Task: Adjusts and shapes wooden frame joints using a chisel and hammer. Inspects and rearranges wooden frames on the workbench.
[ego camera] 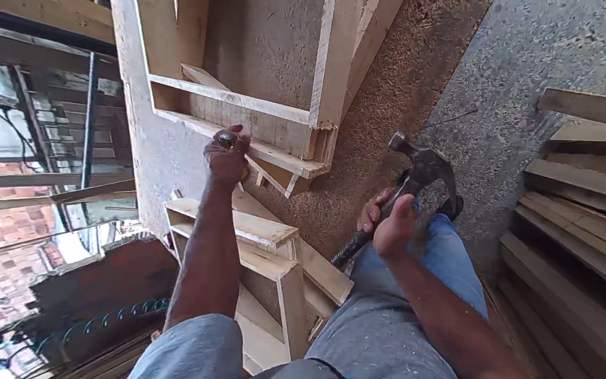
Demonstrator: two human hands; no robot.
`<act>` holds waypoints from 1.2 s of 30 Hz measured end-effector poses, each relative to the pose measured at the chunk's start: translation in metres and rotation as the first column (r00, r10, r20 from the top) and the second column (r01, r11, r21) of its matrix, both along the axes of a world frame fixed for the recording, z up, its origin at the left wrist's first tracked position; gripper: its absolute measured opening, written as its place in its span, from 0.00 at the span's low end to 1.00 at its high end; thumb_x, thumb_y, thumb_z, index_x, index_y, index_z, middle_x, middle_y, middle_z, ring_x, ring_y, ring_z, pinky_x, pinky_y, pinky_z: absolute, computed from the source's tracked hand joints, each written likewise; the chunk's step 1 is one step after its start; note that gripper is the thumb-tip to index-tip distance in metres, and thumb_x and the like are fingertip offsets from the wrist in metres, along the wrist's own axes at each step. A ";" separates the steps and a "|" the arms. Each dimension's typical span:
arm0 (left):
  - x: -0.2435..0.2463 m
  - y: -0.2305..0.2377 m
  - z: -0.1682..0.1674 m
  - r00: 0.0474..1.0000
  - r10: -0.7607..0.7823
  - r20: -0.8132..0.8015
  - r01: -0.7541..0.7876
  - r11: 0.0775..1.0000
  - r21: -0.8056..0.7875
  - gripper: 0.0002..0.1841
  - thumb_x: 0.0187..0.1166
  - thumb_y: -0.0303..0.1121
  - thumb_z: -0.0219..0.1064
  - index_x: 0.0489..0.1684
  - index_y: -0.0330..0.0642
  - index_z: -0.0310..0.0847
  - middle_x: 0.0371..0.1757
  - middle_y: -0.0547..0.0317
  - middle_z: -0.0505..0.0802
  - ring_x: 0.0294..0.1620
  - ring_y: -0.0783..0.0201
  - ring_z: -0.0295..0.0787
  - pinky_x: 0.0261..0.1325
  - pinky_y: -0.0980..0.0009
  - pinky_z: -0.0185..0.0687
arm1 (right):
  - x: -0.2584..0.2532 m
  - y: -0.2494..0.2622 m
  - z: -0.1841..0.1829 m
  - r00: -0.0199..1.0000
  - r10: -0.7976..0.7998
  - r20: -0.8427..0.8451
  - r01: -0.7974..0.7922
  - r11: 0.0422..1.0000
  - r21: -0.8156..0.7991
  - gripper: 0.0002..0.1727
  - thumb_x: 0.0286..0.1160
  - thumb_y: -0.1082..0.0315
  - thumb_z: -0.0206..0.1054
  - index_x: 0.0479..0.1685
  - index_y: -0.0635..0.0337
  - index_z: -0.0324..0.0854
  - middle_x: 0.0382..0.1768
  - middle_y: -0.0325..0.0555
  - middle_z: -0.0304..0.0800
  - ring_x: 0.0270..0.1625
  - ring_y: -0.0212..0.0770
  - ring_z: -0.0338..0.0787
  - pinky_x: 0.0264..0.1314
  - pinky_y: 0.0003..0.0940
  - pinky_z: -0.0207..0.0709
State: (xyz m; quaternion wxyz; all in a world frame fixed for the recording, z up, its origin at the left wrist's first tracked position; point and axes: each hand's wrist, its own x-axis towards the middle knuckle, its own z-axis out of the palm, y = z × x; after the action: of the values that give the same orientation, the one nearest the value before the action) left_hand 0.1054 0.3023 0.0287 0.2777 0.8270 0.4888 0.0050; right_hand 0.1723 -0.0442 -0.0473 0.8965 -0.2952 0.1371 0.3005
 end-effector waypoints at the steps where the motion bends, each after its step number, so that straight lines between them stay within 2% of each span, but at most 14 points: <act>1: 0.009 -0.006 0.010 0.993 -0.006 -0.120 0.012 0.999 0.048 0.24 0.83 0.51 0.68 0.70 0.47 0.79 0.52 0.59 0.91 0.29 0.69 0.86 0.34 0.65 0.87 | -0.003 -0.004 -0.002 0.999 0.043 0.028 -0.042 0.998 -0.037 0.31 0.87 0.33 0.47 0.40 0.55 0.72 0.14 0.35 0.75 0.11 0.34 0.77 0.12 0.34 0.80; 3: 0.039 -0.029 0.039 0.940 -0.058 -0.337 0.103 0.988 0.117 0.29 0.77 0.56 0.72 0.71 0.49 0.83 0.68 0.50 0.90 0.60 0.51 0.91 0.64 0.40 0.83 | -0.008 -0.018 -0.010 0.965 0.238 0.110 -0.213 0.957 -0.198 0.30 0.90 0.37 0.46 0.42 0.57 0.74 0.16 0.34 0.76 0.12 0.33 0.77 0.13 0.32 0.79; 4: 0.054 -0.045 0.051 0.911 -0.104 -0.399 0.170 0.976 0.135 0.31 0.75 0.60 0.73 0.71 0.50 0.84 0.66 0.44 0.91 0.65 0.43 0.89 0.68 0.31 0.77 | -0.008 -0.028 -0.013 0.929 0.343 0.140 -0.293 0.911 -0.290 0.29 0.91 0.39 0.46 0.43 0.58 0.75 0.18 0.34 0.77 0.13 0.32 0.77 0.13 0.31 0.79; 7: 0.095 -0.091 0.060 0.747 -0.251 -0.616 0.349 0.936 0.042 0.36 0.67 0.74 0.69 0.49 0.48 0.90 0.41 0.39 0.93 0.46 0.33 0.90 0.45 0.25 0.78 | -0.006 -0.061 -0.010 0.840 0.520 0.152 -0.392 0.778 -0.491 0.29 0.91 0.39 0.47 0.44 0.58 0.76 0.18 0.34 0.77 0.13 0.33 0.77 0.14 0.33 0.79; 10: 0.120 -0.114 0.047 0.581 -0.282 -0.764 0.378 0.924 -0.054 0.37 0.61 0.73 0.74 0.34 0.40 0.89 0.38 0.38 0.92 0.44 0.33 0.91 0.41 0.28 0.80 | 0.007 -0.092 0.005 0.816 0.558 0.150 -0.339 0.673 -0.657 0.29 0.90 0.38 0.48 0.43 0.57 0.76 0.17 0.33 0.77 0.12 0.33 0.77 0.13 0.33 0.79; 12: 0.122 -0.118 0.045 0.581 -0.272 -0.767 0.372 0.927 -0.047 0.32 0.62 0.65 0.77 0.30 0.38 0.87 0.39 0.37 0.92 0.44 0.34 0.91 0.40 0.29 0.80 | 0.022 -0.108 0.020 0.823 0.542 0.170 -0.256 0.621 -0.740 0.27 0.90 0.39 0.49 0.44 0.56 0.75 0.16 0.31 0.76 0.12 0.32 0.76 0.14 0.33 0.79; 14: 0.120 -0.116 0.049 0.617 -0.280 -0.736 0.354 0.934 -0.059 0.29 0.60 0.61 0.78 0.28 0.38 0.87 0.39 0.37 0.93 0.44 0.34 0.91 0.39 0.30 0.80 | 0.042 -0.120 0.032 0.837 0.502 0.216 -0.157 0.600 -0.785 0.24 0.91 0.43 0.50 0.44 0.56 0.74 0.16 0.31 0.76 0.11 0.33 0.77 0.13 0.34 0.81; 20: 0.105 -0.085 0.059 0.694 -0.486 -0.531 0.398 0.874 -0.280 0.33 0.55 0.70 0.79 0.25 0.45 0.87 0.30 0.46 0.91 0.37 0.42 0.90 0.39 0.32 0.81 | 0.093 -0.141 0.055 0.822 0.476 0.313 -0.021 0.575 -0.818 0.21 0.94 0.49 0.46 0.44 0.56 0.73 0.16 0.30 0.75 0.12 0.32 0.77 0.14 0.32 0.81; 22: 0.095 -0.078 0.074 0.761 -0.584 -0.284 0.462 0.794 -0.395 0.26 0.57 0.63 0.83 0.33 0.48 0.91 0.29 0.56 0.92 0.34 0.55 0.90 0.41 0.43 0.84 | 0.099 -0.140 0.058 0.819 0.485 0.308 -0.036 0.578 -0.815 0.20 0.94 0.50 0.46 0.44 0.56 0.73 0.16 0.30 0.76 0.12 0.31 0.77 0.14 0.31 0.81; 24: 0.088 -0.088 0.091 0.746 -0.665 -0.024 0.579 0.667 -0.469 0.25 0.54 0.57 0.85 0.45 0.53 0.93 0.34 0.66 0.95 0.36 0.68 0.91 0.45 0.55 0.89 | 0.102 -0.140 0.056 0.815 0.506 0.283 -0.081 0.582 -0.809 0.19 0.94 0.52 0.45 0.44 0.56 0.73 0.16 0.30 0.76 0.11 0.30 0.77 0.13 0.30 0.81; 27: 0.082 -0.139 0.103 0.653 -0.749 0.115 0.696 0.533 -0.481 0.32 0.59 0.57 0.83 0.62 0.51 0.89 0.47 0.61 0.95 0.47 0.66 0.92 0.55 0.54 0.88 | 0.111 -0.144 0.050 0.764 0.603 0.228 -0.192 0.550 -0.813 0.21 0.95 0.51 0.44 0.44 0.57 0.73 0.15 0.31 0.76 0.11 0.30 0.76 0.13 0.29 0.80; 29: 0.067 -0.186 0.104 0.677 -0.715 0.175 0.687 0.528 -0.499 0.32 0.63 0.54 0.83 0.65 0.46 0.86 0.49 0.53 0.95 0.50 0.57 0.92 0.56 0.46 0.85 | 0.127 -0.145 0.051 0.677 0.706 0.208 -0.260 0.494 -0.830 0.23 0.93 0.47 0.45 0.45 0.57 0.74 0.15 0.30 0.76 0.11 0.29 0.77 0.13 0.30 0.80; 32: 0.029 -0.263 0.075 0.816 -0.519 0.254 0.559 0.598 -0.574 0.32 0.66 0.50 0.83 0.66 0.40 0.86 0.52 0.46 0.95 0.54 0.49 0.92 0.61 0.40 0.84 | 0.157 -0.148 0.055 0.491 0.851 0.186 -0.315 0.372 -0.873 0.25 0.93 0.46 0.42 0.48 0.58 0.73 0.16 0.26 0.76 0.12 0.27 0.78 0.15 0.29 0.82; 36: -0.042 -0.353 0.022 0.992 -0.059 0.109 0.118 0.715 -0.689 0.30 0.72 0.58 0.76 0.57 0.39 0.88 0.48 0.44 0.95 0.52 0.47 0.92 0.62 0.38 0.83 | 0.199 -0.156 0.059 0.270 0.954 0.126 -0.277 0.203 -0.939 0.25 0.92 0.46 0.45 0.46 0.60 0.74 0.14 0.30 0.75 0.11 0.31 0.77 0.13 0.33 0.80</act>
State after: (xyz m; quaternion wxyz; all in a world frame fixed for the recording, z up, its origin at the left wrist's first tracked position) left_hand 0.0630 -0.0507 0.0508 0.5861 0.6845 0.4034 -0.1589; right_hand 0.3717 -0.1998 0.0120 0.3879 -0.7661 -0.2651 0.4386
